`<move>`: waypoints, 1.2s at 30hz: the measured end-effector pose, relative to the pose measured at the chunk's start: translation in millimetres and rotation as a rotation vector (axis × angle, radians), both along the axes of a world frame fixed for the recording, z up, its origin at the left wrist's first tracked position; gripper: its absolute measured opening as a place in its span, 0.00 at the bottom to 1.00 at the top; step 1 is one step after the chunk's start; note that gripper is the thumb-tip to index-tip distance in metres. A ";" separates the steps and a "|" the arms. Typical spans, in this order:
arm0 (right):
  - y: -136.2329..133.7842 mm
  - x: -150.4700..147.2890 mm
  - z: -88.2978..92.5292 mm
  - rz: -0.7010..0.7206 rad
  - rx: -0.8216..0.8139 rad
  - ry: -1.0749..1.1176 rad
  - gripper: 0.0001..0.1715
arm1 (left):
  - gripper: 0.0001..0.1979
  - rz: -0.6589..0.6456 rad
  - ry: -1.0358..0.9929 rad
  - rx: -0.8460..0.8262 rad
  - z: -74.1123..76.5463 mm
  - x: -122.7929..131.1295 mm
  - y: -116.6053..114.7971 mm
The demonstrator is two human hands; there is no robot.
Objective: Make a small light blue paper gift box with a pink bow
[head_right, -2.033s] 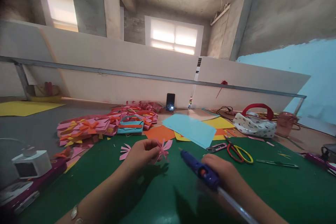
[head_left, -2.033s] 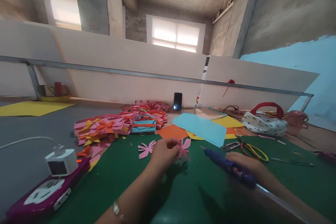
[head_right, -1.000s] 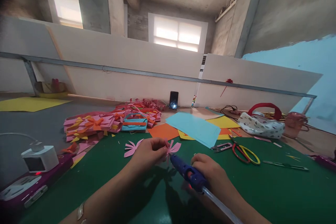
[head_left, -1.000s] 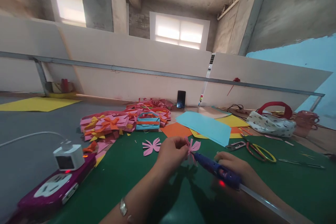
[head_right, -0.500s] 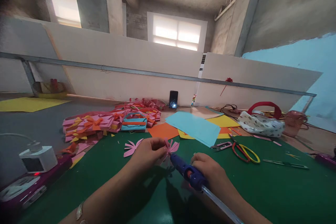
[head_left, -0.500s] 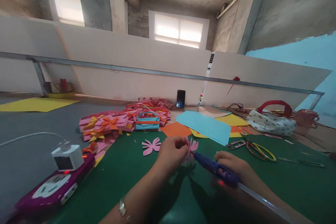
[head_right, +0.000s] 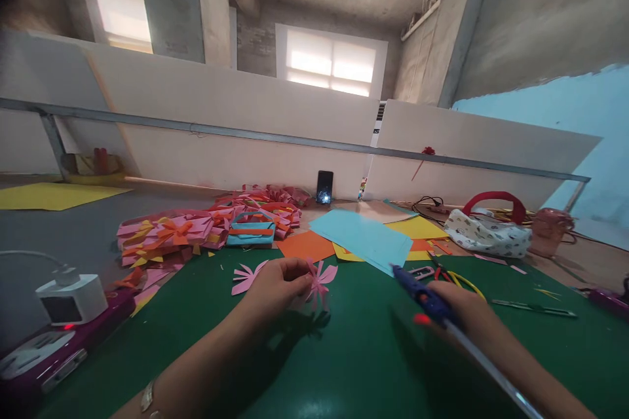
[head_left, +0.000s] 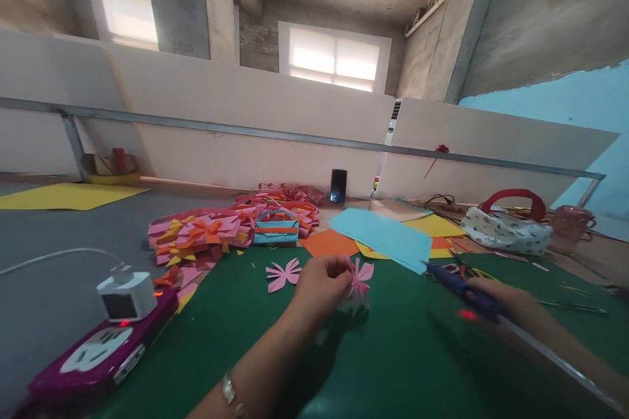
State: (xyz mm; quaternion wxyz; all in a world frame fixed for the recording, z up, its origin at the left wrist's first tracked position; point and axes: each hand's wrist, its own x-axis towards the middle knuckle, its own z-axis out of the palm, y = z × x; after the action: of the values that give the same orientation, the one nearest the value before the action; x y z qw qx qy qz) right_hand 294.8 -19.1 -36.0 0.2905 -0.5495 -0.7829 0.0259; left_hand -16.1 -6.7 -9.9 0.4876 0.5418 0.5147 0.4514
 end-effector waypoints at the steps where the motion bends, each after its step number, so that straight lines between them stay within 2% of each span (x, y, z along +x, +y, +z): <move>1: 1.8 22.0 3.8 -0.032 -0.046 -0.089 0.13 | 0.05 -0.004 -0.009 -0.006 1.0 0.3 -0.4; 3: 2.1 54.6 15.2 -0.078 -0.039 -0.143 0.21 | 0.05 -0.026 -0.053 -0.023 2.6 1.2 -0.9; 4: 0.3 61.3 22.4 -0.111 0.012 -0.142 0.23 | 0.06 -0.036 -0.074 -0.031 3.0 1.7 -1.0; 6: -6.4 50.0 38.0 -0.143 0.090 -0.106 0.21 | 0.07 -0.038 -0.095 -0.032 2.5 2.5 -0.8; 8: -13.1 8.8 51.0 -0.126 0.046 0.007 0.18 | 0.07 -0.022 -0.104 -0.016 0.3 2.7 -0.5; 11: -12.0 -75.4 57.8 0.028 -0.180 0.185 0.16 | 0.05 -0.019 -0.139 0.021 -4.5 1.2 0.6; 13: -2.9 -120.8 52.8 0.063 -0.260 0.315 0.16 | 0.05 -0.010 -0.139 0.027 -6.9 -0.8 1.8; 16: 13.3 -155.4 38.6 0.037 -0.328 0.499 0.18 | 0.05 0.009 -0.096 0.025 -7.9 -3.5 3.4; 20: 23.9 -163.1 25.4 0.070 -0.338 0.637 0.13 | 0.05 0.003 -0.083 0.034 -5.6 -3.0 4.2; 26: 23.8 -158.3 23.6 0.119 -0.335 0.783 0.11 | 0.04 0.023 -0.099 -0.013 -3.9 -0.9 5.9; 30: 20.8 -149.6 27.3 0.190 -0.143 0.586 0.06 | 0.06 0.056 -0.117 -0.011 -8.1 -4.3 9.3; 33: 18.1 -147.7 28.2 0.331 -0.139 0.446 0.06 | 0.07 0.072 -0.140 0.032 -12.2 -6.5 11.9; 36: 17.5 -151.2 25.6 0.375 -0.155 0.415 0.06 | 0.07 0.054 -0.168 0.054 -13.1 -6.0 12.7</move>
State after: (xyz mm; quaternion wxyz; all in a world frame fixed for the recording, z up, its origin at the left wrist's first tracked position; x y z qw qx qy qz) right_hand 143.6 -1.6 -10.4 0.3916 -0.3990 -0.7903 0.2508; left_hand -22.1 6.0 -23.0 0.5019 0.5010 0.4740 0.5219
